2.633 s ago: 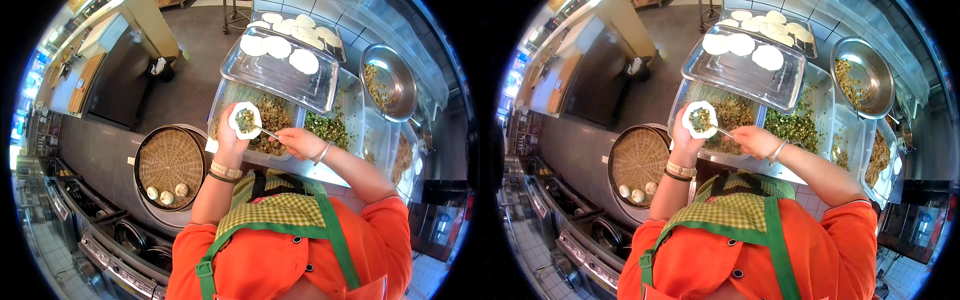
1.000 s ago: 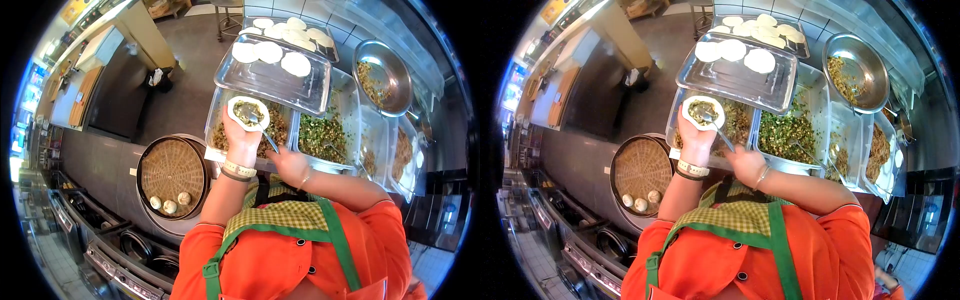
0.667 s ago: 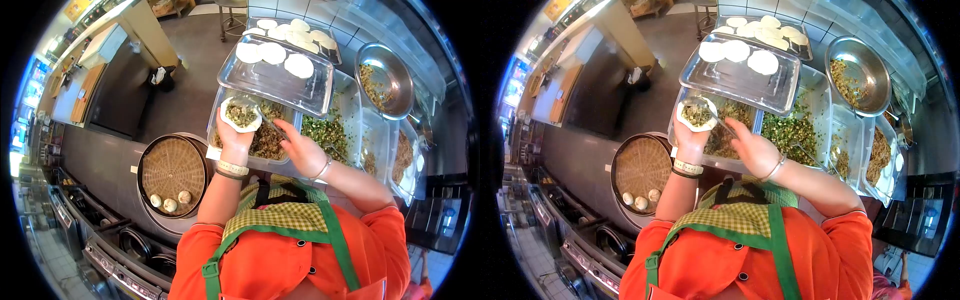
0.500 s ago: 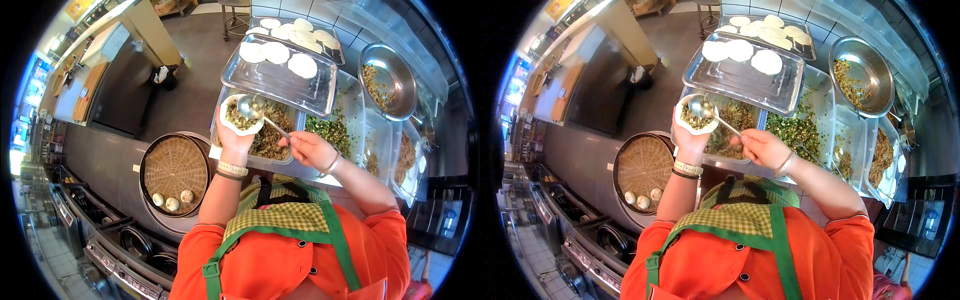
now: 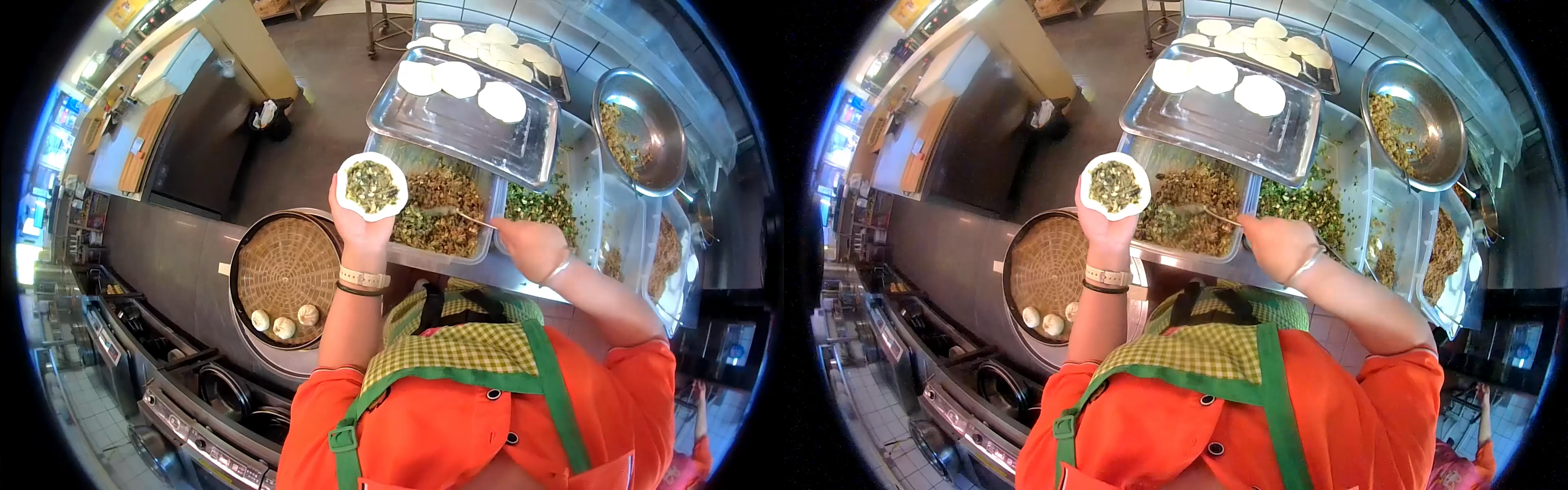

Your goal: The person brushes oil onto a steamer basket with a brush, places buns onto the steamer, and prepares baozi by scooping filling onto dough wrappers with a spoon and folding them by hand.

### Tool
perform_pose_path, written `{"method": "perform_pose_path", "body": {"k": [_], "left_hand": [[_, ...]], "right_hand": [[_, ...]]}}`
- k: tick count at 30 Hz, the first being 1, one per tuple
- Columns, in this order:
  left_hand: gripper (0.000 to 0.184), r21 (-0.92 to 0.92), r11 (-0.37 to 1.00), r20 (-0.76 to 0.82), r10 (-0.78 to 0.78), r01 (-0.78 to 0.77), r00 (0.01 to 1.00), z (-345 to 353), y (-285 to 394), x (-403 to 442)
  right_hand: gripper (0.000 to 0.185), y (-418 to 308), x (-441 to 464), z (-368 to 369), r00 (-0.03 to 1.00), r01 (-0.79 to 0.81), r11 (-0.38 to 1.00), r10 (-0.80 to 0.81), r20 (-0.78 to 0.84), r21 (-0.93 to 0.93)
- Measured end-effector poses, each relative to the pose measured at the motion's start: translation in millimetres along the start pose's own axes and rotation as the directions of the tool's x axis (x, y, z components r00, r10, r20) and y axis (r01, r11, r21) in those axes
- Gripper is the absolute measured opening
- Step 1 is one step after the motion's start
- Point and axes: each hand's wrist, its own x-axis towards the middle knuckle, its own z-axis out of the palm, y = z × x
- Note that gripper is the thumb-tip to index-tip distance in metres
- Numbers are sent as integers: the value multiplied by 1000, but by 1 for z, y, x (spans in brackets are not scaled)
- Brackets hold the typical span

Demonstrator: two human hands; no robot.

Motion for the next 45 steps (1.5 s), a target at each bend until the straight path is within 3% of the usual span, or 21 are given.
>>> {"method": "perform_pose_path", "body": {"k": [2, 3, 4, 6, 8, 9, 11, 14, 16, 22, 24, 26, 27, 28, 32, 34, 38, 40, 42, 44, 45], "left_hand": [[35, -88, 996, 1, -31, 31, 1000, 13, -3, 0], [33, -98, 994, 34, -39, 42, 999, 21, -5, -3], [33, -100, 994, 38, -44, 47, 998, 28, -7, -4], [33, -113, 991, 71, -58, 66, 996, 39, -12, -7], [33, -140, 986, 91, -76, 88, 993, 44, -20, -8], [34, -87, 995, 74, -33, 39, 997, 48, -24, -9], [38, 2, 1000, -38, 26, -26, 999, 62, -33, -14], [40, 43, 996, -16, 72, -72, 997, 58, -35, -14], [39, 74, 991, -56, 112, -108, 992, 57, -36, -14], [34, 226, 942, -69, 269, -248, 961, 57, -39, -15], [34, 178, 968, -100, 198, -179, 975, 62, -39, -18], [34, 140, 981, -86, 143, -130, 986, 60, -38, -21], [34, 101, 991, -69, 89, -82, 994, 59, -37, -22], [34, 101, 991, -68, 89, -82, 994, 58, -37, -22], [34, 114, 991, -51, 78, -72, 996, 49, -40, -22], [34, 125, 989, -50, 80, -73, 996, 49, -41, -22], [33, 65, 997, -66, -36, 40, 997, 55, -42, -28], [33, 11, 995, -48, -99, 99, 994, 51, -42, -27], [35, -1, 994, -22, -112, 112, 993, 39, -42, -22], [36, -11, 992, 2, -124, 124, 992, 35, -41, -21], [37, 6, 992, -10, -125, 125, 992, 36, -41, -22]], "right_hand": [[26, -5, 5, 10, 955, -43, 933, 143, 259, -356], [28, -6, 6, 14, 986, 102, 921, -44, 161, -375], [28, -6, 9, 12, 987, 97, 921, -39, 159, -378], [29, -16, 27, 9, 937, 291, 955, -295, -185, -52], [30, -36, 47, 13, 995, -32, 816, 81, -59, 577], [30, -44, 55, 17, 994, -35, 817, 88, -64, 576], [25, -53, 69, 27, 945, -263, 265, 265, 192, 928], [21, -54, 74, 38, 961, -98, 192, 272, 43, 977], [17, -52, 73, 34, 956, -113, 233, 290, 42, 966], [14, -47, 73, 13, 913, -19, 707, 299, -276, 707], [15, -36, 81, 29, 915, 4, 655, 302, -267, 756], [16, -28, 89, 45, 938, 41, 319, 315, -147, 947], [17, -27, 83, 28, 970, -153, 248, 222, 98, 957], [17, -26, 82, 27, 970, -152, 248, 221, 97, 957], [16, -32, 72, 7, 967, 11, 538, 209, -146, 843], [17, -35, 69, -3, 951, 81, 818, 108, -290, 569], [18, -20, 81, 18, 938, 19, 625, 260, -231, 781], [19, -15, 81, 16, 981, -55, 404, 194, -27, 913], [19, -20, 74, 3, 981, -34, 429, 189, -53, 903], [19, -31, 66, -16, 968, 81, 834, 63, -241, 546], [19, -31, 66, -17, 968, 84, 835, 61, -243, 545]]}}
